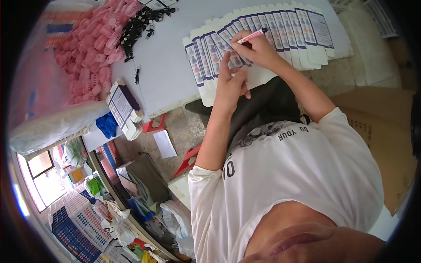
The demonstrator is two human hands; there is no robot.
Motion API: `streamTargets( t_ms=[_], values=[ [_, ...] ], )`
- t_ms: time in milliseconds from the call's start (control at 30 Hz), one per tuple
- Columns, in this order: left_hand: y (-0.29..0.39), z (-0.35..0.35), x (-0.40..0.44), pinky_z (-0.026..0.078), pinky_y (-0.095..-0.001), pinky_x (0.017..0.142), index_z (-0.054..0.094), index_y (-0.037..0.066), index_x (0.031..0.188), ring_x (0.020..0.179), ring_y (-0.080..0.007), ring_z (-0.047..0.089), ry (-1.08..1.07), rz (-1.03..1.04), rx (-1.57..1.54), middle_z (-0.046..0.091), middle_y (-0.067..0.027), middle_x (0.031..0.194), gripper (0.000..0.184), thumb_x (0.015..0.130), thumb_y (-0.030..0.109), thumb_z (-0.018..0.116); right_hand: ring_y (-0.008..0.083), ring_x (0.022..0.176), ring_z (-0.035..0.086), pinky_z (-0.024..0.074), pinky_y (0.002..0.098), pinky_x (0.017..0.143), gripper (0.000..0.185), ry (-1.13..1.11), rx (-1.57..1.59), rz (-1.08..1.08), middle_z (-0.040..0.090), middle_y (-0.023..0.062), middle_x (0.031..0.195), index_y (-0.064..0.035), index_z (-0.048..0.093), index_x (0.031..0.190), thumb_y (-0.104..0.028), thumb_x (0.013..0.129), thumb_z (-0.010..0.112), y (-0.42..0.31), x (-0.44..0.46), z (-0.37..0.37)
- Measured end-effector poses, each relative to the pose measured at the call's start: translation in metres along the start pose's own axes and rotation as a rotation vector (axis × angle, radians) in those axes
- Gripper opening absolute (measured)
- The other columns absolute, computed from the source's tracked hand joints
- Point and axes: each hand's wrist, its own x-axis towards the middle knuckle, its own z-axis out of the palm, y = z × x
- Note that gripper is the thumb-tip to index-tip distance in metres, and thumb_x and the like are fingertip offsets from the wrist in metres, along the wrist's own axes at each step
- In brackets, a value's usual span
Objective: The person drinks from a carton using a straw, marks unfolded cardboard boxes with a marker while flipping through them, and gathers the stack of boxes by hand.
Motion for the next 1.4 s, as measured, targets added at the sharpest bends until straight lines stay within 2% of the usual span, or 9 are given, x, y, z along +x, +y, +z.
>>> streamTargets(
  t_ms=[167, 800, 1067, 1400],
  values=[
    [-0.009, -0.016, -0.01, 0.046, -0.0268, 0.041, 0.011, -0.002, 0.152, 0.046, -0.0069, 0.039, 0.087, 0.028, 0.071, 0.049, -0.0025, 0.07, 0.074, 0.095, 0.01, 0.057, 0.0085, 0.061, 0.057, 0.0451, 0.0264, 0.057, 0.014, 0.027, -0.09, -0.043, 0.064, 0.0024, 0.07, -0.0039, 0.064, 0.096, -0.017, 0.091, 0.062, 0.009, -0.002, 0.003],
    [-0.01, -0.014, -0.011, 0.047, -0.0272, 0.043, 0.005, -0.004, 0.152, 0.046, -0.0074, 0.039, 0.024, 0.042, 0.02, 0.048, -0.0022, 0.067, 0.079, 0.095, 0.011, 0.058, 0.0118, 0.054, 0.054, 0.0429, 0.0288, 0.053, 0.016, 0.03, -0.147, -0.033, 0.061, 0.0039, 0.063, -0.0051, 0.063, 0.096, -0.02, 0.092, 0.062, 0.016, -0.002, 0.007],
    [-0.008, -0.013, -0.008, 0.046, -0.0279, 0.043, 0.009, -0.004, 0.151, 0.046, -0.0079, 0.039, 0.04, 0.02, -0.027, 0.048, -0.0025, 0.068, 0.077, 0.095, 0.013, 0.059, 0.0082, 0.058, 0.055, 0.0425, 0.0276, 0.054, 0.015, 0.054, -0.018, -0.012, 0.063, 0.0013, 0.068, -0.0053, 0.064, 0.096, -0.019, 0.091, 0.063, 0.007, -0.001, 0.005],
    [-0.008, -0.002, 0.002, 0.047, -0.0288, 0.046, 0.009, 0.0, 0.153, 0.049, -0.0083, 0.041, -0.073, -0.079, -0.103, 0.051, -0.0025, 0.076, 0.077, 0.094, 0.012, 0.058, 0.0118, 0.056, 0.055, 0.0423, 0.0289, 0.053, 0.017, 0.041, -0.126, -0.018, 0.061, 0.0039, 0.066, -0.0058, 0.065, 0.095, -0.022, 0.09, 0.064, 0.012, 0.0, 0.007]
  ],
)
